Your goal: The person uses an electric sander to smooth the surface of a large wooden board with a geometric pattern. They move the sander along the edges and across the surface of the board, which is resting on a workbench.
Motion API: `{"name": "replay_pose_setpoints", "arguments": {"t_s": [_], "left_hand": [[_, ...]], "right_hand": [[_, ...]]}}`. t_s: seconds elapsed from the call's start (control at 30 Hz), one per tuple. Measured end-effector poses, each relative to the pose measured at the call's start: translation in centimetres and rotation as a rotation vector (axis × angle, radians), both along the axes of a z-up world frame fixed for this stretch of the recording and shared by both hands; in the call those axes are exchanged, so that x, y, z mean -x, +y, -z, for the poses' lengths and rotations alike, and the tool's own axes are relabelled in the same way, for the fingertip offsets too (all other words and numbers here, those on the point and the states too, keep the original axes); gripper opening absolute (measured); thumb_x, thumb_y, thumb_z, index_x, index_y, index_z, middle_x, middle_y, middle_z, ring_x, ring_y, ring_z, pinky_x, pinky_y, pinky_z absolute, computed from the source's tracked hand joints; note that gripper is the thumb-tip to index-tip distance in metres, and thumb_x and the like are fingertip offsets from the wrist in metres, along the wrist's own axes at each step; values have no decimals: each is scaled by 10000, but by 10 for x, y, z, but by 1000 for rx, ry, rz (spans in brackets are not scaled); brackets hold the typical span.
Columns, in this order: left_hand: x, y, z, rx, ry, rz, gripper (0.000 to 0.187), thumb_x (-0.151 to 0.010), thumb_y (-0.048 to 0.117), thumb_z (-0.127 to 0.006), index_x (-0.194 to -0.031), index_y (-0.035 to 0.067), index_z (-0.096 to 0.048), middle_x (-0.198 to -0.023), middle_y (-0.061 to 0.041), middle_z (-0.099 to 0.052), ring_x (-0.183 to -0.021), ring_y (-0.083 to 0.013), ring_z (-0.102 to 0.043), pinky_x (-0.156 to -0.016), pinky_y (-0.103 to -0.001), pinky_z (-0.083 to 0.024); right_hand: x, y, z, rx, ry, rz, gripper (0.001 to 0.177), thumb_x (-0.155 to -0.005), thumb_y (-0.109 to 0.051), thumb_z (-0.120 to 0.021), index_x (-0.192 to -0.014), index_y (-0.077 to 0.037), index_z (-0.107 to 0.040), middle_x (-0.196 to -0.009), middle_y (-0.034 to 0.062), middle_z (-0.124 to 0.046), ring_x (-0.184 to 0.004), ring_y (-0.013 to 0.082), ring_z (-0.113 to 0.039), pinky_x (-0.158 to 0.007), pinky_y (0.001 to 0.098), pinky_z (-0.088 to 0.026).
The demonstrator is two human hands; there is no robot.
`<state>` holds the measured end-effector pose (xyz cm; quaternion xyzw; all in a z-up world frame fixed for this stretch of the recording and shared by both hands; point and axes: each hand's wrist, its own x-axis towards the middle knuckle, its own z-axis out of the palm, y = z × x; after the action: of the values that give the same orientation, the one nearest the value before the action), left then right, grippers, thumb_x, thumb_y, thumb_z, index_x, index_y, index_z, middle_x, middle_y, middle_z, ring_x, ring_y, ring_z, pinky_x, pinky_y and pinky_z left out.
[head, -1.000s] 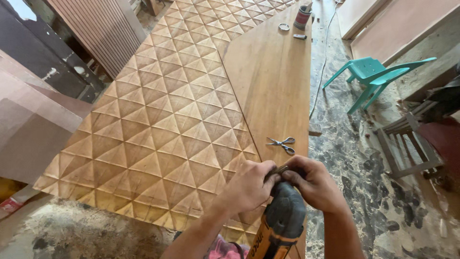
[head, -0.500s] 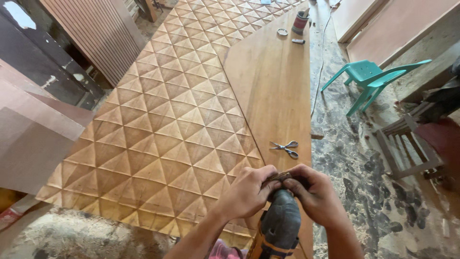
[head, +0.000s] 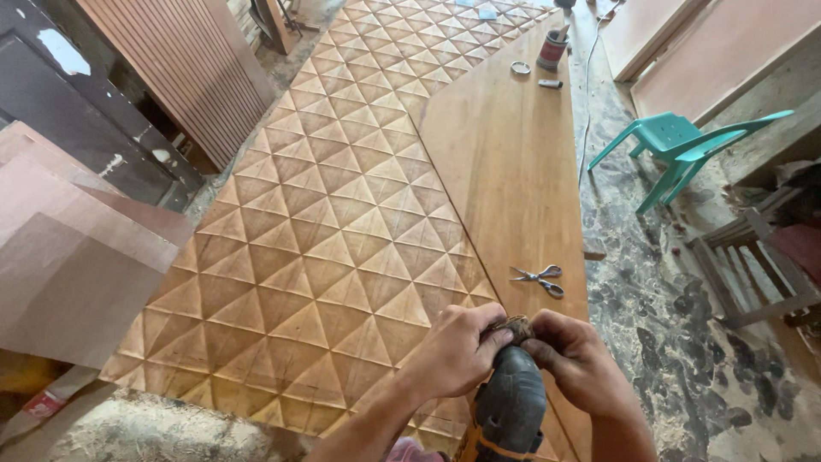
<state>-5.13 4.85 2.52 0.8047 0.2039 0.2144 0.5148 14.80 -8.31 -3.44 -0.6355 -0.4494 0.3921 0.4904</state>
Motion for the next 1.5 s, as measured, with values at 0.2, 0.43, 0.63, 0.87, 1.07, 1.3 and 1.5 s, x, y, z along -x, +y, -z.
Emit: {"name": "replay_pose_setpoints", "arguments": {"t_s": [0.2, 0.43, 0.63, 0.87, 1.07, 1.3, 1.5], "left_hand": [[9, 6, 3, -18, -77, -15, 184, -946, 204, -638, -971, 25, -674, -837, -225, -701, -815, -414, -699, -692, -475, -526], [13, 13, 3, 9, -81, -33, 243, -985, 242, -619, -956, 6, -669, -747, -192, -677, -705, -344, -703, -619, -430, -506], [11, 12, 6, 142, -95, -74, 294, -1002, 279, -597, -944, 2, -678, -697, -161, -672, -635, -263, -705, -581, -392, -518], [2, 17, 30, 65, -153, -137, 309, -1025, 298, -569, -1017, 16, -696, -794, -198, -694, -751, -302, -720, -653, -404, -527], [-2, 22, 45, 118, -153, -136, 338, -1026, 317, -558, -1004, 6, -690, -756, -180, -681, -694, -278, -686, -655, -395, -518], [0, 31, 55, 270, -116, -156, 360, -1005, 344, -602, -958, 5, -713, -663, -76, -655, -623, -109, -596, -586, -313, -501], [3, 30, 55, 282, -199, -100, 364, -1000, 347, -631, -933, -2, -712, -700, -10, -676, -654, -54, -576, -579, -277, -483]], "right_hand": [[8, 8, 6, -62, 176, -44, 107, -925, -53, -695, -970, 44, -690, -850, 29, -679, -803, 97, -598, -718, 274, -516], [19, 17, 15, -159, 192, 77, 247, -992, -140, -613, -1101, 67, -693, -974, 77, -730, -896, 120, -658, -798, 275, -545], [38, 16, 16, -198, 295, 192, 328, -1009, -170, -551, -1174, 85, -674, -982, 124, -748, -857, 154, -703, -741, 298, -572], [52, 18, 39, -150, 344, 381, 406, -1035, -220, -521, -1272, 73, -672, -1013, 127, -735, -828, 155, -666, -721, 300, -534], [63, -11, 163, -343, 390, 512, 488, -1078, -335, -449, -1388, 27, -553, -1176, 145, -700, -1016, 219, -691, -894, 343, -545], [119, -48, 151, -182, 339, 554, 649, -785, -196, -662, -1389, -14, -510, -1159, 187, -716, -983, 290, -739, -825, 424, -602], [143, -38, 104, -110, 414, 553, 993, -499, -36, -882, -1402, -32, -469, -1117, 226, -724, -919, 343, -775, -734, 495, -658]]}}
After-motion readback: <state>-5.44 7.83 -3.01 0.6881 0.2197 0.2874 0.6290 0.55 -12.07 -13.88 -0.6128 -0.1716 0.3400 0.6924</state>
